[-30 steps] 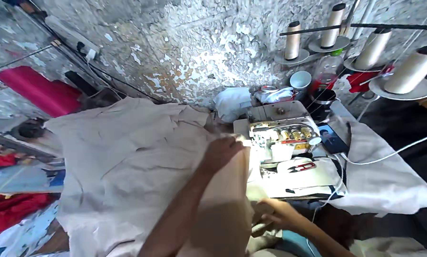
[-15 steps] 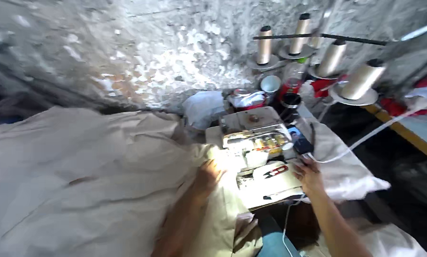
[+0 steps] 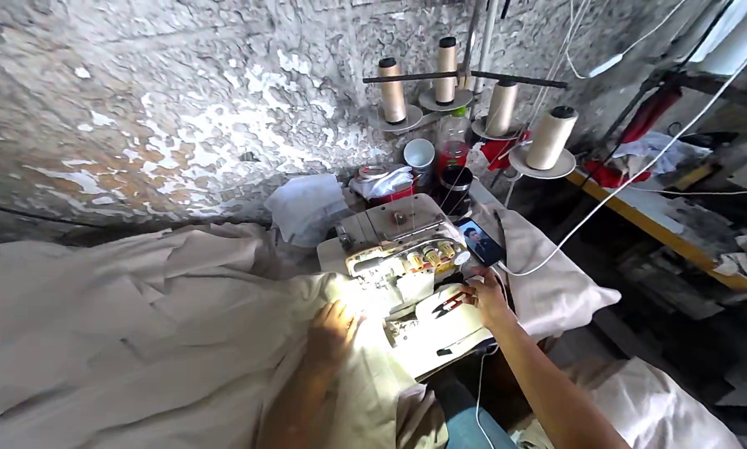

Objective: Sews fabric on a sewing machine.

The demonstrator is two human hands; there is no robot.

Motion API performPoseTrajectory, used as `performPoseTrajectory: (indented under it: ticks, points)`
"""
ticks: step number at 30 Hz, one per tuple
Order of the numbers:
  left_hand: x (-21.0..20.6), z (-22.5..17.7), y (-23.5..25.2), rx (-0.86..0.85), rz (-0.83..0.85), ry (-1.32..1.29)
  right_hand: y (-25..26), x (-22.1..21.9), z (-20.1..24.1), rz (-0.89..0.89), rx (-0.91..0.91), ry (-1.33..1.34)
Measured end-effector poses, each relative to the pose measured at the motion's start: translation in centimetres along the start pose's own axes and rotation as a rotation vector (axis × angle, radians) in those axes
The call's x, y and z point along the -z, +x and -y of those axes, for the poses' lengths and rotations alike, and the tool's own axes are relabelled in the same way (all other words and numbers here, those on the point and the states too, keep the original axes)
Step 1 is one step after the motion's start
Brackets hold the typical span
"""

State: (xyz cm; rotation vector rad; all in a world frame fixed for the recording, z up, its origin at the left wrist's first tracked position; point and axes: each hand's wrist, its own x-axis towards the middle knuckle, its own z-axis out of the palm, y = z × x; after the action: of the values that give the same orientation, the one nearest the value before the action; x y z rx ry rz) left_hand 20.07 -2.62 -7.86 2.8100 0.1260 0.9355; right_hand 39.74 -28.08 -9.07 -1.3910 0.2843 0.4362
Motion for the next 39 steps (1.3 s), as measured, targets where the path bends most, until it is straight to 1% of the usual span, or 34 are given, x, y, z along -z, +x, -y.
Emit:
performPoseTrajectory:
  ticks: [6, 9, 12, 14, 15, 16, 17, 18, 19, 20, 21, 22, 23, 24, 25, 26, 27, 29, 32, 35, 39]
  points:
    - [-0.3, 0.1, -0.2, -0.009, -0.019, -0.001, 1.4, -0.7, 0.2, -0.031, -0.014, 0.068]
    - [-0.1, 0.1, -0.2, -0.01, -0.008, -0.016, 2.1, -1.3, 0.4, -0.029, 0.017, 0.085]
    - [0.8, -0.4, -0.1, -0.019, -0.004, -0.067, 3.0, -1.3, 0.3, -0.024, 0.029, 0.108]
    - [2.4, -1.5, 0.1, 0.039, 0.038, -0.105, 2.7, -1.0, 0.2, -0.045, 0.026, 0.108]
    - [3.8, -2.6, 0.3, 0.106, 0.099, -0.158, 1.8, -0.8, 0.1, -0.067, 0.058, 0.096]
    - [4.5, -3.0, 0.1, 0.127, 0.117, -0.184, 0.5, -0.7, -0.2, -0.086, 0.145, 0.065]
    - [4.6, -2.9, -0.4, 0.087, 0.084, -0.179, -1.3, -0.6, -0.7, -0.081, 0.293, 0.018]
    - [4.0, -2.4, -1.1, 0.003, -0.002, -0.145, -3.3, -0.6, -1.3, -0.04, 0.469, -0.038]
    - [3.6, -2.2, -1.4, -0.074, -0.069, -0.123, -5.7, -0.8, -2.0, 0.041, 0.627, -0.104]
    - [3.6, -2.3, -1.5, -0.136, -0.102, -0.101, -8.0, -1.3, -2.5, 0.16, 0.734, -0.164]
    - [3.9, -2.7, -1.4, -0.186, -0.112, -0.079, -9.9, -1.9, -3.0, 0.319, 0.776, -0.22]
    - [4.1, -3.0, -1.2, -0.228, -0.115, -0.059, -11.4, -3.0, -3.2, 0.492, 0.761, -0.253]
    - [4.4, -3.2, -0.9, -0.26, -0.117, -0.029, -12.3, -4.2, -3.4, 0.668, 0.681, -0.25]
    - [4.7, -3.3, -0.7, -0.277, -0.123, 0.005, -12.8, -5.5, -3.7, 0.815, 0.562, -0.208]
    - [5.0, -3.2, -0.5, -0.278, -0.131, 0.039, -13.3, -6.8, -4.3, 0.918, 0.423, -0.14]
    - [5.4, -2.8, -0.4, -0.263, -0.137, 0.075, -13.7, -8.0, -4.9, 0.982, 0.286, -0.078]
    - [5.8, -2.4, -0.4, -0.243, -0.139, 0.116, -14.2, -8.8, -5.5, 0.999, 0.18, -0.043]
    - [6.7, -1.5, -0.5, -0.203, -0.113, 0.182, -15.2, -9.8, -6.5, 0.973, 0.057, 0.003]
    - [7.6, -0.5, 0.1, -0.13, 0.025, 0.179, -15.8, -10.5, -7.2, 0.894, 0.011, 0.051]
    - [6.5, -0.2, 1.4, -0.04, 0.158, 0.073, -15.1, -11.0, -7.9, 0.71, 0.068, 0.046]
    - [3.6, 0.0, 2.0, 0.005, 0.199, -0.038, -14.2, -10.9, -9.5, 0.466, 0.165, 0.114]
